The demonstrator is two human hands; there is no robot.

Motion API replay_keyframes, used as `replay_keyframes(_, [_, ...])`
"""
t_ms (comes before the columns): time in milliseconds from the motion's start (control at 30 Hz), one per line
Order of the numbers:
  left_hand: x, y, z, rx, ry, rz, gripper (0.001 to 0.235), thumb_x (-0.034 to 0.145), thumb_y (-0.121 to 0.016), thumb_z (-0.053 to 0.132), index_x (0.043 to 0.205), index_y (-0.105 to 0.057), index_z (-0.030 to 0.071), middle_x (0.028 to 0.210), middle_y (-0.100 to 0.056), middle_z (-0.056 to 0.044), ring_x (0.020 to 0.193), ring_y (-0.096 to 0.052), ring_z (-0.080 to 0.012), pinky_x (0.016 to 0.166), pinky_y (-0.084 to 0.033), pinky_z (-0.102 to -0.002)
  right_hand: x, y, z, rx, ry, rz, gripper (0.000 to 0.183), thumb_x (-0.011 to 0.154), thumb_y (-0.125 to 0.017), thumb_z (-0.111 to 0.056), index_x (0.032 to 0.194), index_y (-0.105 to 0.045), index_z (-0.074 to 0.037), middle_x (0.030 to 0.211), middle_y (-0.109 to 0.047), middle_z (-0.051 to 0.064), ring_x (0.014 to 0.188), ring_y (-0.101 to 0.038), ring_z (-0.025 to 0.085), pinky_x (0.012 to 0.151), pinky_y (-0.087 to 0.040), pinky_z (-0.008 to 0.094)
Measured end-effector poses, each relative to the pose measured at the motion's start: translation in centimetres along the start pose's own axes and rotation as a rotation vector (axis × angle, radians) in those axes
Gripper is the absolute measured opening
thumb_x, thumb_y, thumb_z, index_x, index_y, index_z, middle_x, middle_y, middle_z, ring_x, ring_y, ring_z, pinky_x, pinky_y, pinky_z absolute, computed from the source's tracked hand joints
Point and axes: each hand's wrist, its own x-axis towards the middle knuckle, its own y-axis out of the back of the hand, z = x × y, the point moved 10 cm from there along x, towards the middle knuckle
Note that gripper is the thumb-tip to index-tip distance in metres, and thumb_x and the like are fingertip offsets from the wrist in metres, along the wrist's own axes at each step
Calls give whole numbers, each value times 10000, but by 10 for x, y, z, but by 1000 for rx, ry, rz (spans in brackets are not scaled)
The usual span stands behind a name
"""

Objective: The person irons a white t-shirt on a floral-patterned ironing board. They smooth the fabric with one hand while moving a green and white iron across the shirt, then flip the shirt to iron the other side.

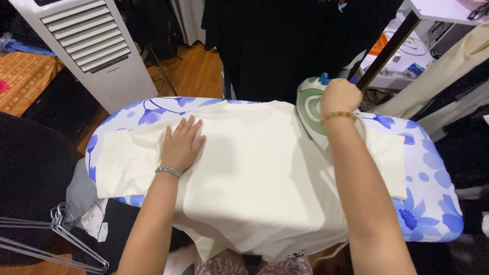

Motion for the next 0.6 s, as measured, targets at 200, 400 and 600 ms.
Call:
replay_keyframes(200, [-3,4,2,-15,10,-33,539,1047,-342,525,1552,-367,337,1661,-277,21,1534,-201,-193,1234,-62,-557,4,-5,49,-50,-23,34,171,925,-683,-118,973,-759,27,822,-759,195,827,-765,350,660,-624,488])
replay_keyframes(400, [-3,5,3,-26,10,-41,536,1049,-346,510,1550,-373,321,1659,-282,5,1535,-202,-207,1234,-60,-560,3,-21,92,-68,-43,31,183,925,-666,-114,899,-779,28,783,-758,201,802,-772,358,683,-613,487])
replay_keyframes(600, [-2,3,2,-10,-5,-30,541,1048,-345,522,1551,-372,322,1659,-283,2,1535,-205,-211,1235,-65,-563,-14,7,96,54,-77,58,176,923,-664,-83,889,-781,44,759,-742,230,781,-766,376,670,-612,484])
